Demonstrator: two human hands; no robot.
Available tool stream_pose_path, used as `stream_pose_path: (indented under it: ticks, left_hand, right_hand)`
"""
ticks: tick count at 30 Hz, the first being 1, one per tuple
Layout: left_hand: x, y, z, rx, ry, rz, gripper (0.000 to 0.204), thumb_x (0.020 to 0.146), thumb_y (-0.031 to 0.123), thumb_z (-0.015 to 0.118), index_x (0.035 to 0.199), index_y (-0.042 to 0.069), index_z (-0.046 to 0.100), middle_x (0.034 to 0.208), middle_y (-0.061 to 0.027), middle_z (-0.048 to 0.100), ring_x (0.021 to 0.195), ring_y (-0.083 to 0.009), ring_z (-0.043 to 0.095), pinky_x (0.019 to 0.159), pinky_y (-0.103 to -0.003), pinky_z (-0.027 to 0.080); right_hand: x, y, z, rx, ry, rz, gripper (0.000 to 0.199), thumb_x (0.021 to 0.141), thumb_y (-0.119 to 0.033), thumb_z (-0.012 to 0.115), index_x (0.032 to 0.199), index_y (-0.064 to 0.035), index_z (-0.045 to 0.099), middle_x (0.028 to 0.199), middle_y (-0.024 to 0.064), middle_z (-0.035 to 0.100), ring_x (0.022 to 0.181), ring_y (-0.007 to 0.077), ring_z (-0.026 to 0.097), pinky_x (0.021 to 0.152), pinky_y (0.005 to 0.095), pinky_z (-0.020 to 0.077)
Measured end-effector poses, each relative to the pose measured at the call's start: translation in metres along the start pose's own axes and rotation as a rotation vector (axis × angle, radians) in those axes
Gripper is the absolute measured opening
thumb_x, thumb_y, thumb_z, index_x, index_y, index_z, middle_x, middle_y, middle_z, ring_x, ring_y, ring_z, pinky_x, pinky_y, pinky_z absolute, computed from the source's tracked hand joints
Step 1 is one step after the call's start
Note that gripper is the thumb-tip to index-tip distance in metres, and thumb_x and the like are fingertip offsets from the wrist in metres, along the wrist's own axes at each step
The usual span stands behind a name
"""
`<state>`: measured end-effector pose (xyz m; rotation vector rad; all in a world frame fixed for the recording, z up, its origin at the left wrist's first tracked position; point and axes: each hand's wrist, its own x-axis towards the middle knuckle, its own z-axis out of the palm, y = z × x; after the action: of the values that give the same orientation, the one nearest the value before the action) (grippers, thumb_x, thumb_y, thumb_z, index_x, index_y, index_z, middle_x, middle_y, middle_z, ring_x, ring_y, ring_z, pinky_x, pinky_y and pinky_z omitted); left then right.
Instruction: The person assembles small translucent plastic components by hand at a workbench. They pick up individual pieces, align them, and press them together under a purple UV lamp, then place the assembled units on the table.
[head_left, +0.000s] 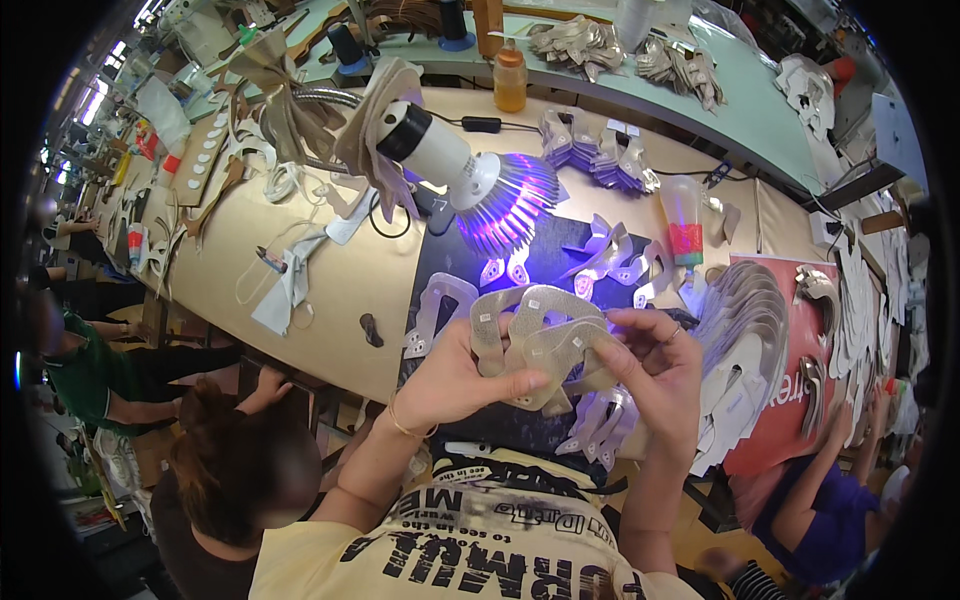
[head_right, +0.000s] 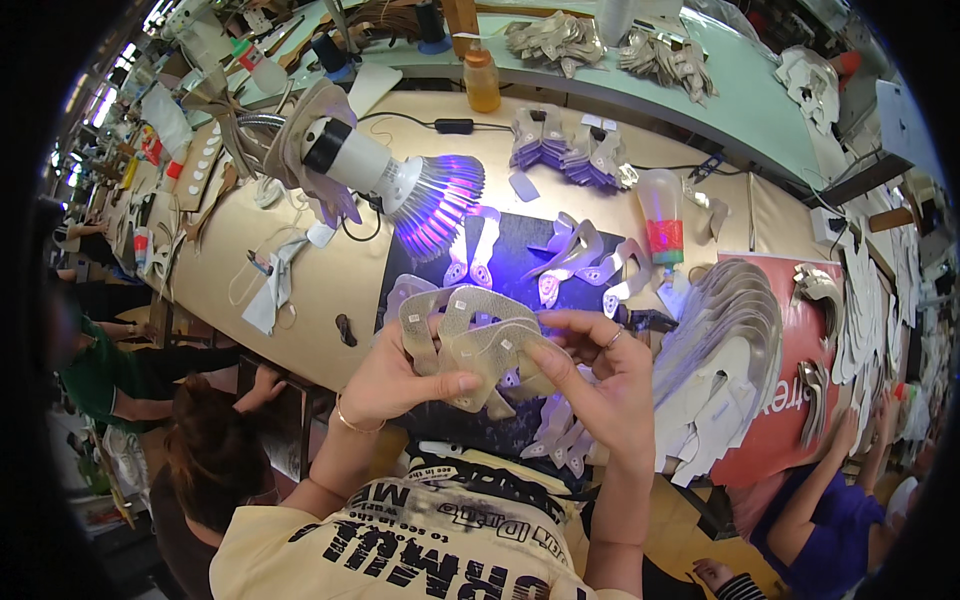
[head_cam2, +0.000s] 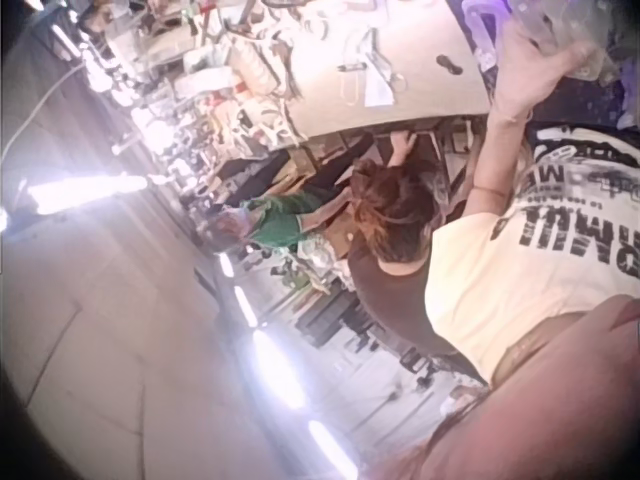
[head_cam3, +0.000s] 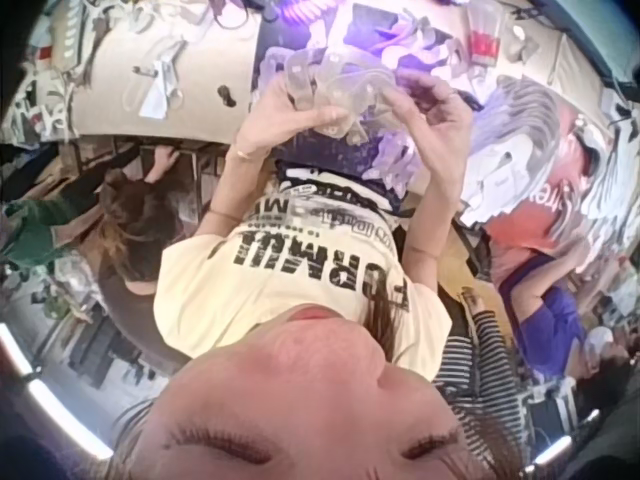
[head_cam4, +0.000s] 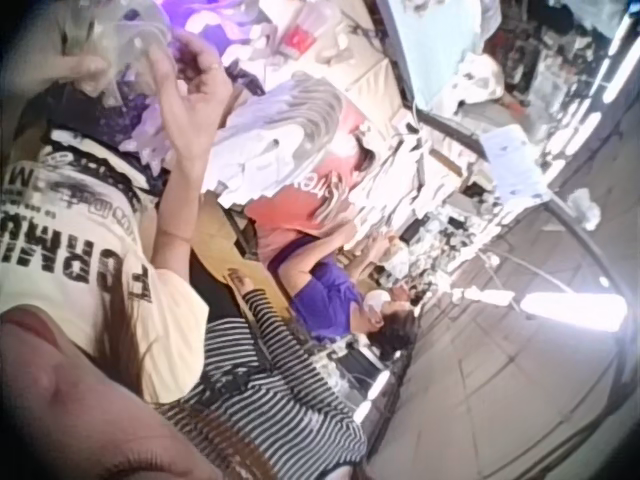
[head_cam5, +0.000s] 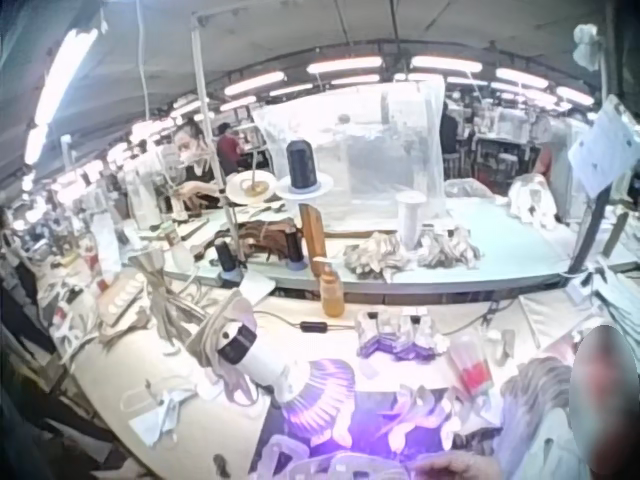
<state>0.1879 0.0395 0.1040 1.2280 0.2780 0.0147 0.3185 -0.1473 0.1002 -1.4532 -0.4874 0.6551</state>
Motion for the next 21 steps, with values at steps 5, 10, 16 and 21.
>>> stream_pose_path:
  ticks: [5, 10, 16, 21]
  left_hand:
    - [-0.003, -0.003, 0.0, 0.001, 0.017, -0.015, 0.039, 0.082, 0.014, 0.076, 0.116, 0.001, 0.063, 0.103, -0.0021, 0.067, 0.091, -0.0072, 0.06, 0.084, -0.026, 0.05]
    - [-0.023, -0.003, -0.016, 0.168, -0.071, -0.12, 0.05, 0.075, 0.013, 0.081, 0.118, -0.001, 0.06, 0.099, -0.0028, 0.068, 0.09, -0.0086, 0.06, 0.08, -0.026, 0.049]
    - [-0.062, -0.007, -0.058, 0.288, -0.348, -0.139, 0.052, 0.076, 0.008, 0.081, 0.12, -0.007, 0.058, 0.097, -0.009, 0.071, 0.086, -0.0101, 0.063, 0.081, -0.028, 0.05]
    - [-0.074, -0.025, -0.06, 0.044, -0.166, -0.215, 0.054, 0.074, 0.003, 0.08, 0.122, -0.007, 0.057, 0.112, -0.008, 0.066, 0.1, -0.0137, 0.06, 0.088, -0.03, 0.048]
  right_hand:
    - [-0.001, -0.001, 0.002, -0.05, -0.016, 0.0, 0.029, 0.083, -0.003, 0.073, 0.11, 0.0021, 0.063, 0.092, 0.0034, 0.065, 0.083, 0.009, 0.061, 0.074, 0.0228, 0.049]
    - [-0.013, -0.002, 0.0, -0.122, -0.293, -0.016, 0.034, 0.079, -0.007, 0.077, 0.11, 0.0014, 0.066, 0.09, 0.0055, 0.068, 0.083, 0.0107, 0.064, 0.074, 0.0251, 0.051]
    - [-0.03, 0.006, 0.006, -0.226, -0.669, 0.038, 0.04, 0.077, -0.026, 0.079, 0.11, -0.0069, 0.068, 0.088, 0.0096, 0.069, 0.082, 0.024, 0.068, 0.072, 0.0319, 0.0528]
    - [-0.029, 0.017, 0.021, -0.19, -0.593, 0.046, 0.032, 0.081, -0.021, 0.076, 0.105, -0.0023, 0.066, 0.087, 0.0108, 0.067, 0.08, 0.0228, 0.068, 0.071, 0.0318, 0.0523]
